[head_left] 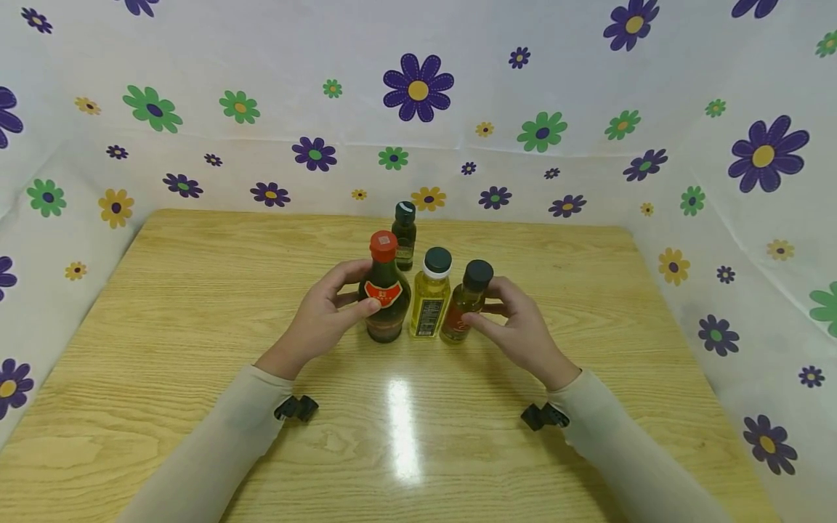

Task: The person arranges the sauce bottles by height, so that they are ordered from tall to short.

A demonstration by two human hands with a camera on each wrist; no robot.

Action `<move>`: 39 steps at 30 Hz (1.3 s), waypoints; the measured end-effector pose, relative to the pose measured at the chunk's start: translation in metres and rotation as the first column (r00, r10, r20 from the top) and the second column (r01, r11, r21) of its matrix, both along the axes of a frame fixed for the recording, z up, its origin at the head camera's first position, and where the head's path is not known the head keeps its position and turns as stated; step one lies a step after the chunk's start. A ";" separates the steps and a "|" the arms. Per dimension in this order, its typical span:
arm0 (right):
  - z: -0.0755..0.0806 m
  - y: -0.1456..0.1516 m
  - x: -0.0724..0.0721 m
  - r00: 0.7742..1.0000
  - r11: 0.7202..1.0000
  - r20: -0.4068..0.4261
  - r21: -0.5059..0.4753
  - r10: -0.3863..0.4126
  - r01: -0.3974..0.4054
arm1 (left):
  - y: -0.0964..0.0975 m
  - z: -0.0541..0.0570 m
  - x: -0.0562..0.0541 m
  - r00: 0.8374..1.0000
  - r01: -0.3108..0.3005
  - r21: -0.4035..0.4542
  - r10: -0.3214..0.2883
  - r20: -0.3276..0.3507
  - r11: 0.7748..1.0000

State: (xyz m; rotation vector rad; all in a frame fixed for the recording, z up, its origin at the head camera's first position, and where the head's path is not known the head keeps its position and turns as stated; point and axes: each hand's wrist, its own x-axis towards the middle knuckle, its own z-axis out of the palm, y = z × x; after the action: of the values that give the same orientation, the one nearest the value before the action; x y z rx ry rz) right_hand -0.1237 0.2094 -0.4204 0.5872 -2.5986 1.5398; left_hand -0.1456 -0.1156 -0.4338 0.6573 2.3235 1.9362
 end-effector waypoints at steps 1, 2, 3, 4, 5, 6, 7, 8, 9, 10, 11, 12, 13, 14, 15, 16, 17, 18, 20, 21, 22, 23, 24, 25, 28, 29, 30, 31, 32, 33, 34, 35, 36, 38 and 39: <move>0.000 0.000 0.000 1.000 1.000 0.000 -0.003 0.001 -0.001 | 0.000 0.000 0.000 1.000 0.001 0.002 -0.001 -0.001 1.000; 0.000 0.000 0.000 1.000 1.000 -0.001 -0.003 0.001 -0.001 | 0.000 0.000 0.000 1.000 0.001 0.003 -0.001 -0.001 1.000; 0.000 0.000 0.000 1.000 1.000 0.003 -0.005 0.001 -0.001 | 0.000 0.000 0.000 1.000 0.002 0.004 -0.002 -0.002 1.000; 0.000 0.000 0.000 1.000 1.000 0.005 -0.004 0.001 -0.001 | 0.000 0.000 0.000 1.000 0.003 0.005 -0.003 -0.002 1.000; 0.000 0.000 0.000 1.000 1.000 0.009 -0.006 0.001 -0.001 | 0.000 0.000 0.000 1.000 0.003 0.005 -0.003 -0.002 1.000; 0.000 0.000 0.000 1.000 1.000 0.012 -0.006 0.001 -0.001 | 0.000 0.000 0.000 1.000 0.004 0.005 -0.004 -0.004 1.000; 0.000 0.000 0.000 1.000 1.000 0.013 -0.005 0.001 -0.001 | 0.000 0.000 0.000 1.000 0.004 0.005 -0.003 -0.004 1.000; 0.000 0.000 0.000 1.000 1.000 0.015 -0.003 0.001 -0.001 | 0.000 0.000 0.000 1.000 0.004 0.006 -0.004 -0.003 1.000; 0.000 0.000 0.000 1.000 1.000 0.016 -0.002 0.002 -0.002 | 0.000 0.000 0.000 1.000 0.004 0.005 -0.004 -0.003 1.000; 0.000 0.000 0.000 1.000 1.000 0.018 -0.001 0.003 -0.003 | 0.000 0.000 0.000 1.000 0.003 0.004 -0.003 -0.002 1.000; 0.000 0.000 0.000 1.000 1.000 0.019 0.000 0.004 -0.004 | 0.000 0.000 0.000 1.000 0.004 0.005 -0.004 -0.001 1.000; 0.000 0.000 0.000 1.000 1.000 0.020 0.001 0.005 -0.005 | 0.000 0.000 0.000 1.000 0.004 0.004 -0.004 0.000 1.000; 0.001 0.001 0.000 1.000 1.000 0.021 0.002 0.006 -0.006 | 0.000 0.000 0.000 1.000 0.004 0.004 -0.004 0.001 1.000; 0.001 0.001 0.000 1.000 1.000 0.023 0.002 0.007 -0.007 | 0.000 0.001 0.000 1.000 0.005 0.004 -0.005 0.002 1.000; 0.001 0.001 0.000 1.000 1.000 0.025 0.002 0.008 -0.008 | 0.000 0.001 0.000 1.000 0.005 0.004 -0.005 0.001 1.000; 0.001 0.001 -0.001 1.000 1.000 0.027 0.001 0.010 -0.010 | 0.001 0.001 -0.001 1.000 0.006 0.004 -0.006 0.000 1.000; 0.001 0.001 0.000 1.000 1.000 0.028 0.001 0.010 -0.010 | 0.001 0.001 -0.001 1.000 0.006 0.005 -0.006 -0.002 1.000; 0.001 0.001 0.000 1.000 1.000 0.029 0.000 0.010 -0.010 | 0.001 0.000 -0.001 1.000 0.005 0.003 -0.005 -0.004 1.000; 0.000 0.001 -0.001 0.999 1.000 0.030 0.000 0.011 -0.011 | 0.001 0.000 -0.001 1.000 0.002 0.001 -0.002 -0.007 1.000; 0.000 0.002 -0.001 0.999 1.000 0.030 0.000 0.010 -0.010 | 0.000 0.000 -0.001 1.000 0.001 -0.001 -0.001 -0.008 1.000; 0.000 0.002 -0.001 0.999 1.000 0.031 0.001 0.010 -0.010 | 0.000 0.000 -0.001 1.000 0.001 -0.002 -0.001 -0.008 1.000; 0.000 0.002 -0.001 0.999 1.000 0.031 0.001 0.011 -0.011 | 0.000 0.000 -0.001 1.000 0.000 -0.003 0.000 -0.009 1.000; -0.001 0.002 -0.001 0.999 1.000 0.030 0.003 0.010 -0.010 | 0.000 0.000 -0.001 1.000 0.000 -0.003 0.000 -0.008 1.000; -0.001 0.002 -0.001 1.000 1.000 0.029 0.004 0.010 -0.010 | 0.000 0.000 -0.001 1.000 0.000 -0.003 0.000 -0.008 1.000; -0.001 0.002 -0.001 1.000 1.000 0.026 0.011 0.010 -0.010 | 0.000 0.001 0.000 1.000 0.000 -0.003 0.000 -0.009 1.000; -0.001 0.002 -0.001 1.000 1.000 0.024 0.013 0.010 -0.010 | 0.001 0.001 0.000 1.000 0.000 -0.004 0.000 -0.009 1.000; -0.001 0.002 -0.002 1.000 1.000 0.025 0.014 0.010 -0.010 | 0.001 0.001 0.000 1.000 0.000 -0.003 0.000 -0.009 1.000; -0.001 0.003 -0.002 1.000 1.000 0.027 0.014 0.010 -0.011 | 0.001 0.001 0.000 1.000 0.000 -0.004 0.000 -0.010 1.000; -0.001 0.003 -0.002 1.000 1.000 0.029 0.014 0.011 -0.012 | 0.001 0.001 0.000 1.000 0.000 -0.004 0.000 -0.011 1.000; -0.001 0.003 -0.001 0.999 1.000 0.032 0.015 0.010 -0.011 | 0.001 0.001 0.001 1.000 0.000 -0.004 0.000 -0.012 1.000; -0.001 0.003 -0.001 0.999 1.000 0.037 0.013 0.010 -0.010 | 0.001 0.001 0.001 1.000 -0.001 -0.005 0.001 -0.014 1.000; -0.001 0.003 -0.001 0.999 1.000 0.043 0.010 0.010 -0.010 | 0.001 0.001 0.000 1.000 -0.002 -0.007 0.002 -0.015 1.000; -0.001 0.004 -0.001 0.999 1.000 0.050 0.007 0.011 -0.011 | 0.001 0.001 0.000 1.000 -0.004 -0.008 0.004 -0.017 1.000; -0.001 0.005 0.000 0.998 1.000 0.061 0.002 0.015 -0.016 | 0.001 0.000 0.000 1.000 -0.007 -0.013 0.006 -0.018 1.000; -0.001 0.006 0.000 0.998 1.000 0.066 -0.002 0.019 -0.019 | 0.001 0.000 0.000 1.000 -0.009 -0.016 0.009 -0.017 1.000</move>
State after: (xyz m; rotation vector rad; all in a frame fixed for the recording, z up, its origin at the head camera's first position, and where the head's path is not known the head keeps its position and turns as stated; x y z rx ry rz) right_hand -0.1239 0.2156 -0.4209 0.5719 -2.6471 1.5927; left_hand -0.1454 -0.1145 -0.4337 0.6661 2.3529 1.9215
